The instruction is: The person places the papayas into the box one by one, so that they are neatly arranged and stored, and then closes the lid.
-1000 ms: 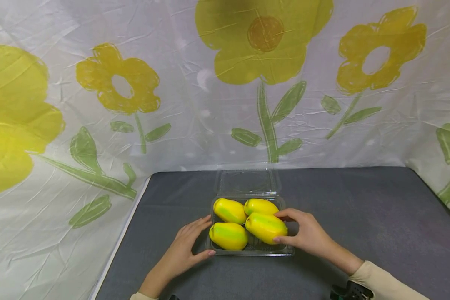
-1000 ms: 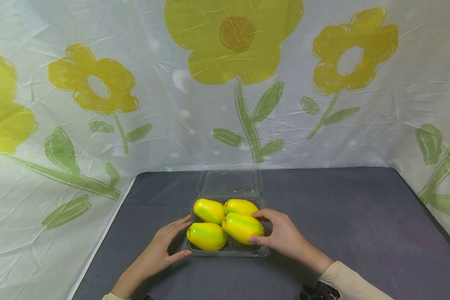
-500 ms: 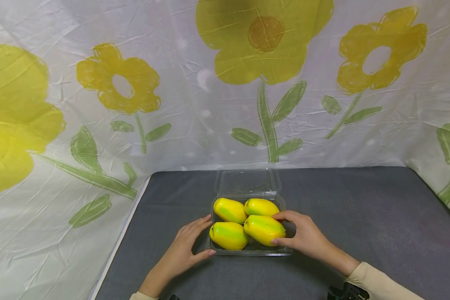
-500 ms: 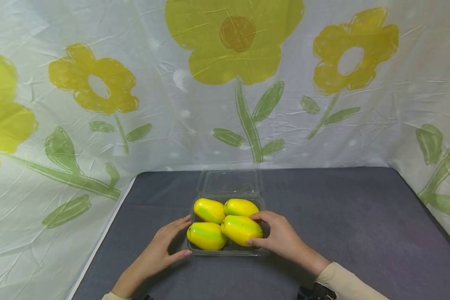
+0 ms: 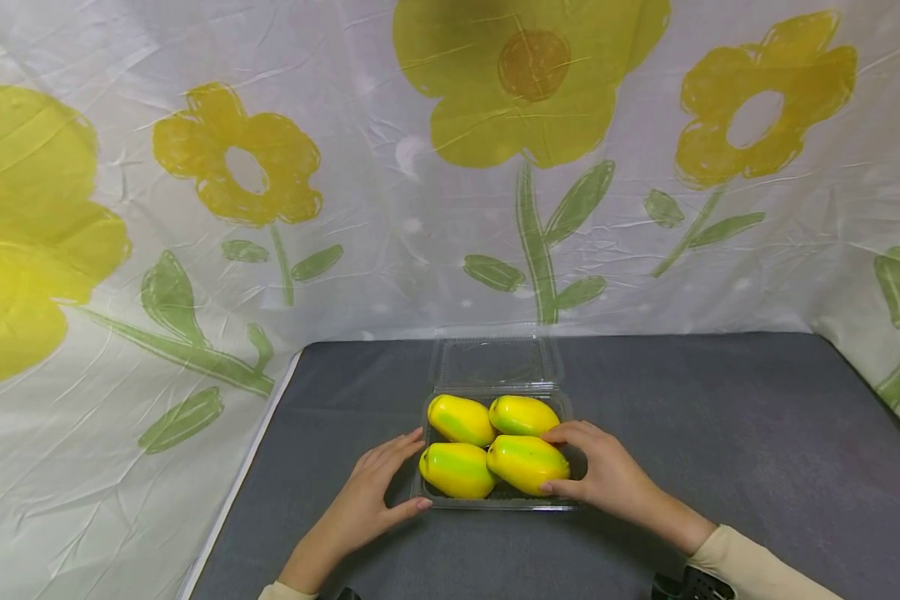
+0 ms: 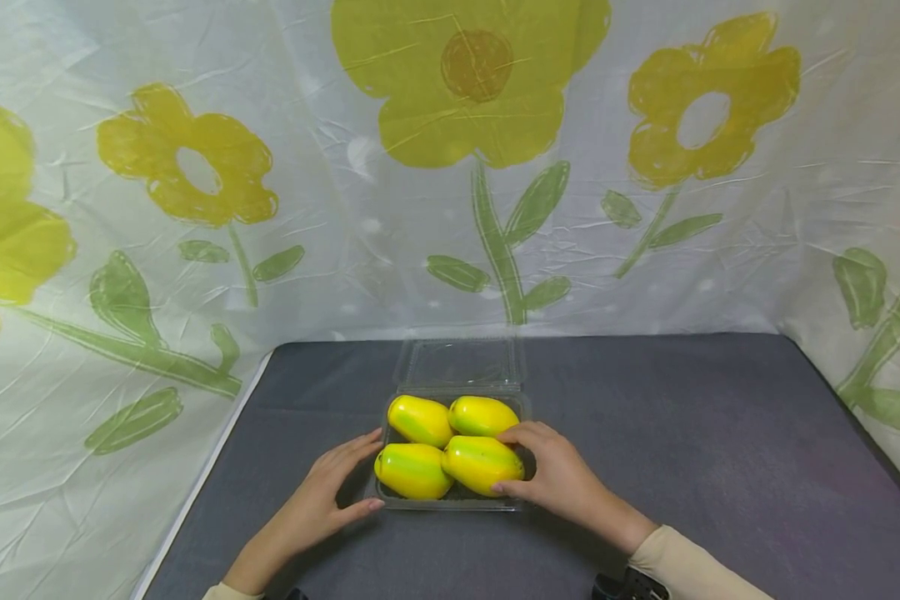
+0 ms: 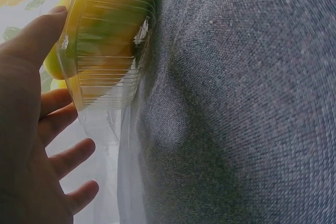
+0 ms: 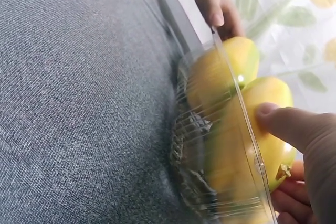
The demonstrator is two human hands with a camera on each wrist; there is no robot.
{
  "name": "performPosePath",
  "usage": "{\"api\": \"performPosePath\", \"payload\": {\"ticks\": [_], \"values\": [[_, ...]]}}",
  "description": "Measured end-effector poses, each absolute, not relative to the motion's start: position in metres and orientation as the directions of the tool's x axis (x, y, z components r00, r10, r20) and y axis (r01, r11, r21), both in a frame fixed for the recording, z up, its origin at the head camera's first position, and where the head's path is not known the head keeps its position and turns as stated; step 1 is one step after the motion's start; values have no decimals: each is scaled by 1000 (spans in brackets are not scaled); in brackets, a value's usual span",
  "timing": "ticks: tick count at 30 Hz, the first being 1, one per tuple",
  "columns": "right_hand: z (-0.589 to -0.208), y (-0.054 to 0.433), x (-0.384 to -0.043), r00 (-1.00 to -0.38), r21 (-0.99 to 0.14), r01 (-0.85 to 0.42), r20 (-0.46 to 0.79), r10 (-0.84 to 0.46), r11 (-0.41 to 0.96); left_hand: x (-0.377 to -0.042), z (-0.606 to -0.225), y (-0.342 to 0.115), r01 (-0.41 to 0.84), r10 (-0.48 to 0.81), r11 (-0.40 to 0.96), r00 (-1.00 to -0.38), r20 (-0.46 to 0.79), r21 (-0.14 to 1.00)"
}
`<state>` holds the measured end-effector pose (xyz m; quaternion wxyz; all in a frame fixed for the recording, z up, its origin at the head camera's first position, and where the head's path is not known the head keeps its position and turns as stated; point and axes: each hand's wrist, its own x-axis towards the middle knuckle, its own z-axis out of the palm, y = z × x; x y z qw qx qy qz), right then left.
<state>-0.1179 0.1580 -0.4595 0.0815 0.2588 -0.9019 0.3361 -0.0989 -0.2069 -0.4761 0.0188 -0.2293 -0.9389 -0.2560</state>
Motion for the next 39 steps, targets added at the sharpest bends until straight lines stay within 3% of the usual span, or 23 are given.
{"api": "performPosePath", "payload": {"ticks": [14, 39], "values": [[-459, 156, -117, -811, -422, -584, 341, -475, 694, -99, -477, -207, 453, 423, 759, -889, 176, 468], [-453, 157, -117, -816, -393, -578, 280, -506, 715, -99, -478, -207, 462, 426, 764, -886, 184, 452]]}}
